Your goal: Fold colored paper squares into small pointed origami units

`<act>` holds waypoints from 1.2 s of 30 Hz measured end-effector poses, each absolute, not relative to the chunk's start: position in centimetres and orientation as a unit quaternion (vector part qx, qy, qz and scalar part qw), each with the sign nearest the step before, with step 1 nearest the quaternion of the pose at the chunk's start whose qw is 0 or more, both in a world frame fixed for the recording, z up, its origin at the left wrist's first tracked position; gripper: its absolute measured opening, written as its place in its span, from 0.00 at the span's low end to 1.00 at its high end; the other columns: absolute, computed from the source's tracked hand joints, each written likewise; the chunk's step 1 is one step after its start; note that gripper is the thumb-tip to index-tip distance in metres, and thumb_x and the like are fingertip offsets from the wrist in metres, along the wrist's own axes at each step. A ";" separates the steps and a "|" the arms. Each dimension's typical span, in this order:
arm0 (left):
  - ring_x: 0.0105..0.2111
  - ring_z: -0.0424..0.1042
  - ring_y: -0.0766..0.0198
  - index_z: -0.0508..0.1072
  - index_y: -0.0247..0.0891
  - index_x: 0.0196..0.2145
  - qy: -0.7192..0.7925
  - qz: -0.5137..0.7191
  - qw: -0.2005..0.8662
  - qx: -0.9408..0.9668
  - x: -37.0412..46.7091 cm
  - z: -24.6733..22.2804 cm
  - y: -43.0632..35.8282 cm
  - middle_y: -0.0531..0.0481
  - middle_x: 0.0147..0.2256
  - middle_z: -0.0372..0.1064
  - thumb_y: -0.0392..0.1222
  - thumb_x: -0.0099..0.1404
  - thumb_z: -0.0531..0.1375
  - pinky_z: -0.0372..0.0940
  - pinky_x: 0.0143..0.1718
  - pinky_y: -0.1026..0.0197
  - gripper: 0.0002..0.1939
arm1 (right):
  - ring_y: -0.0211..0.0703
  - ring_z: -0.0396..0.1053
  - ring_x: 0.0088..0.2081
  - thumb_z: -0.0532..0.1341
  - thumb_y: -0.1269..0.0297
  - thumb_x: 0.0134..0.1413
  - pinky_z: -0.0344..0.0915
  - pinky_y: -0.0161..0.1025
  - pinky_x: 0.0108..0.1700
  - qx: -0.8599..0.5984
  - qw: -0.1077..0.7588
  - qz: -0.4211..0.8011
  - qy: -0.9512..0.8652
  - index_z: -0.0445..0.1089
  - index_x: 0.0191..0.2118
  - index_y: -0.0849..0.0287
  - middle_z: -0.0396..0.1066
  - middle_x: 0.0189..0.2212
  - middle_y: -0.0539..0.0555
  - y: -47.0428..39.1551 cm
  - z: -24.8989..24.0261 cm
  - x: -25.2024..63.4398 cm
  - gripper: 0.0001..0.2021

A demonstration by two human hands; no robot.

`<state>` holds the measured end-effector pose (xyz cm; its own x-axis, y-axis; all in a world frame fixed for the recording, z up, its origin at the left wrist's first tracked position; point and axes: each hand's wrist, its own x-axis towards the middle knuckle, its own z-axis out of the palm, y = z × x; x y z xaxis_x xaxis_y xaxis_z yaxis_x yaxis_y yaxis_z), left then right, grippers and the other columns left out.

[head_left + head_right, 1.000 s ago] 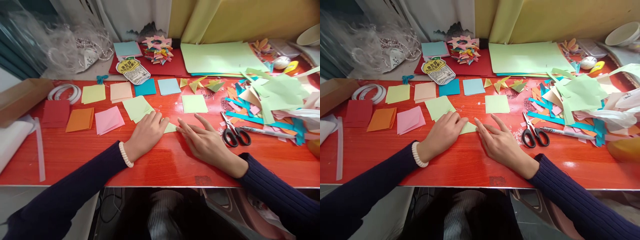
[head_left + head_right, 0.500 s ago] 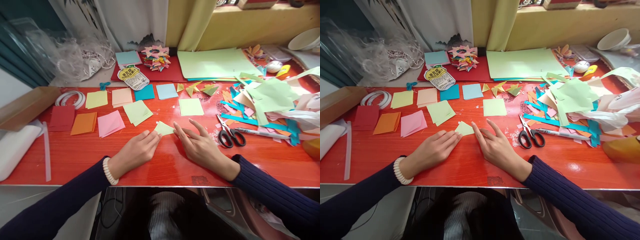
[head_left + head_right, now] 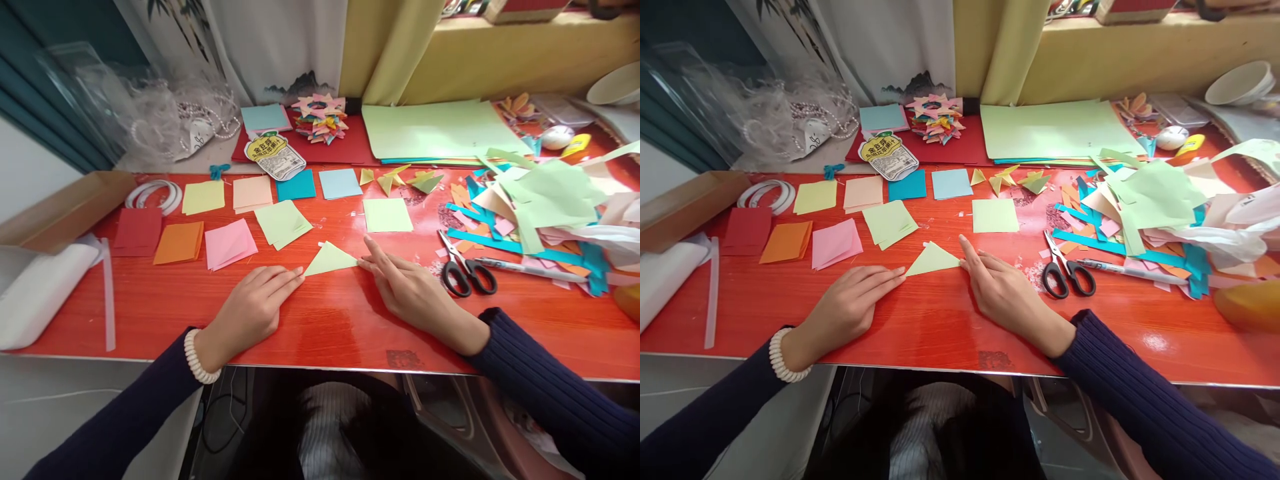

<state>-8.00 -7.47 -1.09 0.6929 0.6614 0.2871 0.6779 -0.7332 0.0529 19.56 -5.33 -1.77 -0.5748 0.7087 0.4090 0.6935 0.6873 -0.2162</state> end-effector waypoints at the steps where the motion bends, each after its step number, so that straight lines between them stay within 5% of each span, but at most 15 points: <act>1: 0.47 0.63 0.58 0.67 0.31 0.49 -0.374 -0.164 0.015 -0.913 -7.7 -1.0 -7.4 0.44 0.49 0.67 0.22 0.59 0.46 0.62 0.49 0.53 0.22 | 0.48 0.72 0.39 0.48 0.73 0.60 0.71 0.43 0.37 -0.406 0.246 0.015 -0.880 0.38 0.65 0.66 0.74 0.39 0.59 -5.4 -1.7 19.6 0.29; 4: 0.44 0.65 0.58 0.68 0.31 0.43 -0.430 -0.196 -0.025 -0.881 -6.1 -0.3 -6.6 0.43 0.43 0.68 0.33 0.64 0.50 0.61 0.48 0.53 0.11 | 0.45 0.73 0.34 0.51 0.71 0.60 0.70 0.41 0.35 -0.450 0.290 0.007 -0.845 0.42 0.64 0.62 0.75 0.35 0.56 -5.4 -1.6 19.8 0.29; 8: 0.47 0.61 0.54 0.60 0.31 0.53 -0.441 -0.121 -0.083 -0.885 -2.9 0.5 -5.1 0.40 0.47 0.62 0.57 0.60 0.57 0.60 0.49 0.50 0.32 | 0.44 0.73 0.37 0.51 0.70 0.59 0.69 0.39 0.35 -0.483 0.323 0.027 -0.813 0.47 0.62 0.59 0.74 0.39 0.55 -5.2 -1.4 19.9 0.26; 16: 0.39 0.61 0.62 0.66 0.34 0.40 -0.302 -0.120 -0.112 -0.939 -1.4 0.0 -2.1 0.46 0.38 0.64 0.39 0.68 0.48 0.59 0.44 0.58 0.10 | 0.46 0.68 0.46 0.51 0.68 0.59 0.66 0.47 0.47 -0.401 0.285 0.128 -0.861 0.53 0.58 0.60 0.70 0.45 0.59 -5.0 -1.8 20.1 0.21; 19: 0.38 0.63 0.63 0.66 0.34 0.39 -0.268 -0.123 -0.118 -0.948 -1.3 -0.4 -1.1 0.47 0.38 0.66 0.39 0.69 0.48 0.59 0.45 0.56 0.10 | 0.44 0.68 0.44 0.51 0.71 0.59 0.67 0.44 0.45 -0.408 0.305 0.140 -0.849 0.55 0.56 0.61 0.69 0.45 0.59 -4.9 -2.0 20.1 0.20; 24: 0.46 0.63 0.62 0.58 0.33 0.53 -0.292 -0.205 -0.146 -0.923 -0.9 -0.7 -1.1 0.42 0.47 0.62 0.40 0.65 0.54 0.61 0.46 0.59 0.20 | 0.38 0.70 0.38 0.52 0.74 0.58 0.70 0.37 0.42 -0.416 0.346 0.174 -0.823 0.58 0.54 0.60 0.70 0.38 0.54 -4.9 -1.5 19.8 0.18; 30: 0.35 0.67 0.68 0.67 0.36 0.38 -0.284 -0.261 -0.124 -0.914 -1.2 -0.7 -1.5 0.50 0.35 0.68 0.37 0.68 0.50 0.62 0.37 0.64 0.07 | 0.39 0.72 0.38 0.54 0.70 0.58 0.72 0.39 0.42 -0.437 0.338 0.276 -0.786 0.57 0.56 0.54 0.72 0.39 0.53 -4.9 -1.2 20.1 0.20; 36: 0.38 0.67 0.65 0.64 0.33 0.45 -0.284 -0.231 -0.144 -0.920 -0.8 -0.8 -2.0 0.46 0.38 0.68 0.45 0.66 0.53 0.63 0.39 0.63 0.14 | 0.39 0.72 0.34 0.57 0.67 0.56 0.72 0.37 0.37 -0.455 0.355 0.316 -0.753 0.59 0.53 0.55 0.70 0.35 0.52 -5.0 -1.1 20.1 0.18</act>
<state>-0.79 -1.99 -0.79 0.7329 0.5879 0.3424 0.4551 -0.7977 0.3956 20.08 -5.01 -1.13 -0.3336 0.9102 0.2456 0.4613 0.3848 -0.7994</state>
